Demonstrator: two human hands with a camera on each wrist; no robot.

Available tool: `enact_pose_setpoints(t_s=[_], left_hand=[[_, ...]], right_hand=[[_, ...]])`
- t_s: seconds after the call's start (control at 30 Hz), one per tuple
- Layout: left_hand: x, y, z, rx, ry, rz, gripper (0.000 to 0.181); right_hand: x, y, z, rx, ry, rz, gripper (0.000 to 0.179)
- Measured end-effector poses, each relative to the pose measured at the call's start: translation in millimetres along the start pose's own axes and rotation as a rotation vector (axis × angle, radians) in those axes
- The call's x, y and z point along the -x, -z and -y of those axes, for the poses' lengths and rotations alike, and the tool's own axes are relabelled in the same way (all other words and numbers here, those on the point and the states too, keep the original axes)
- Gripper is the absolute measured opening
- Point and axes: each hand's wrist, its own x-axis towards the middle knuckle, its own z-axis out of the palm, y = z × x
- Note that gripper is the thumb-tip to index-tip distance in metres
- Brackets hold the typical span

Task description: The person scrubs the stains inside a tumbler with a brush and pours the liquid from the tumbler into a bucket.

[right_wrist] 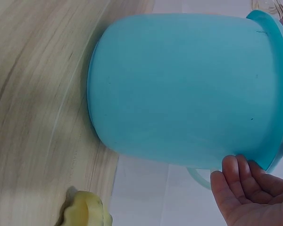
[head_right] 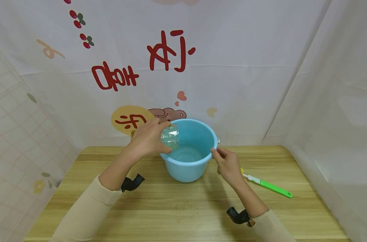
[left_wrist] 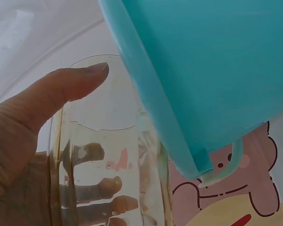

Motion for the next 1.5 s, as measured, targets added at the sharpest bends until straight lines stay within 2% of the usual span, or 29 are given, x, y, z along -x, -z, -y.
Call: enact_pose_setpoints(t_s=[0.23, 0.4, 0.57, 0.7, 0.83, 1.0, 1.5], left_hand=[[-0.5, -1.5, 0.6, 0.009, 0.012, 0.000, 0.084], [1.2, -3.1, 2.0, 0.082, 0.054, -0.003, 0.085], [4.2, -4.6, 5.6, 0.157, 0.069, -0.018, 0.087], [7.6, -6.1, 10.9, 0.223, 0.118, -0.024, 0.092], [12.1, -8.0, 15.6, 0.280, 0.157, -0.055, 0.091], [18.6, -11.9, 19.2, 0.321, 0.153, -0.107, 0.088], [34.9, -16.5, 33.3, 0.475, 0.194, -0.179, 0.094]], right_hand=[[-0.1, -0.6, -0.3, -0.028, 0.011, 0.000, 0.044], [0.5, -0.8, -1.2, -0.028, 0.010, -0.001, 0.044], [1.0, -0.3, -1.5, -0.030, 0.001, 0.003, 0.046], [1.1, -0.3, -1.3, -0.034, -0.001, 0.008, 0.047], [0.7, -0.9, -0.7, -0.035, 0.001, 0.008, 0.048], [1.1, -0.9, -0.5, -0.039, -0.009, 0.015, 0.049], [3.1, 1.9, 1.6, -0.012, -0.011, 0.024, 0.053]])
